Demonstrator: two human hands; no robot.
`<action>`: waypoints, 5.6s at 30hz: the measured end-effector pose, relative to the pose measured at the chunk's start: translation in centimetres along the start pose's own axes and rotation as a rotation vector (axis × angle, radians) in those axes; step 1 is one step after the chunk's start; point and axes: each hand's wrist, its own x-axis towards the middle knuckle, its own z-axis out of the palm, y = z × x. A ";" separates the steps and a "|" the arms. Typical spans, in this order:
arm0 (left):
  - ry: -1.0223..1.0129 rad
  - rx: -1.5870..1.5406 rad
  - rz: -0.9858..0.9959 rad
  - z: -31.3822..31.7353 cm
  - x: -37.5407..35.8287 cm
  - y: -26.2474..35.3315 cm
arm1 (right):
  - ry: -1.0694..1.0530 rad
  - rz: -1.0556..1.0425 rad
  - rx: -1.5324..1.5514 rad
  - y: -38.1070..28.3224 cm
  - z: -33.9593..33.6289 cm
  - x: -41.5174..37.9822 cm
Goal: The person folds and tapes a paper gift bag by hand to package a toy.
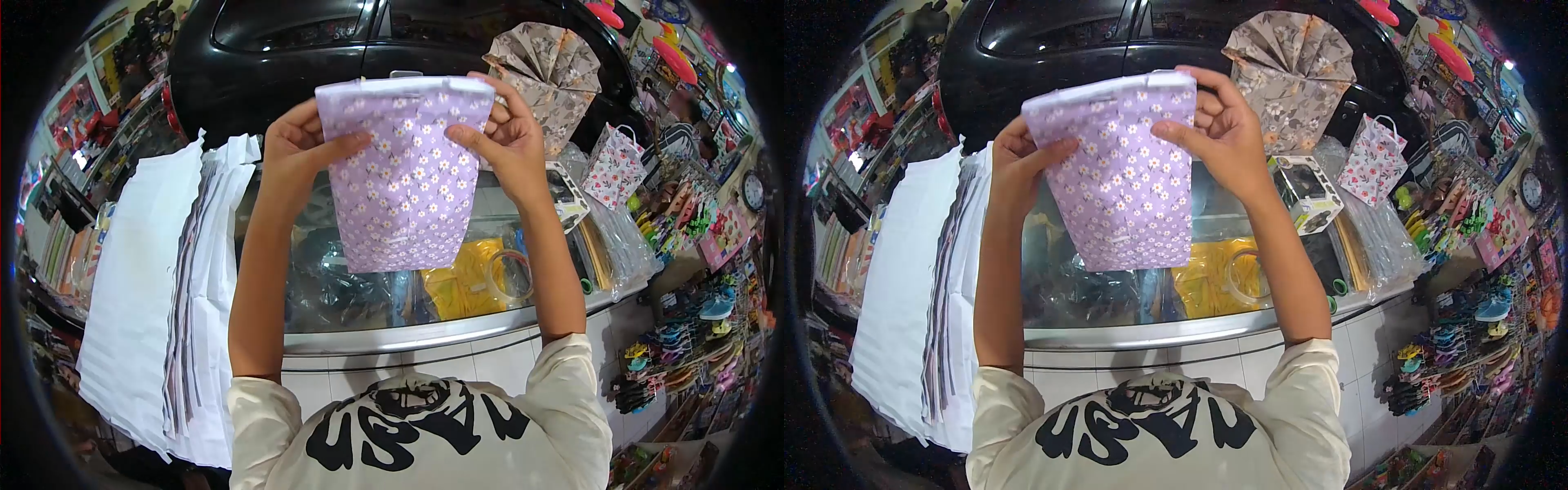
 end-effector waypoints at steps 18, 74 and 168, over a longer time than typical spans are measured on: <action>-0.382 0.522 0.070 -2.4 2.1 2.0 | -0.257 -0.008 -0.365 -1.9 -1.9 0.1; -0.221 0.337 0.176 0.1 1.5 4.4 | -0.260 -0.186 -0.411 -4.1 -0.8 0.4; -0.126 0.173 0.130 0.6 -9.9 -0.2 | -0.138 -0.124 -0.008 1.3 3.6 -7.3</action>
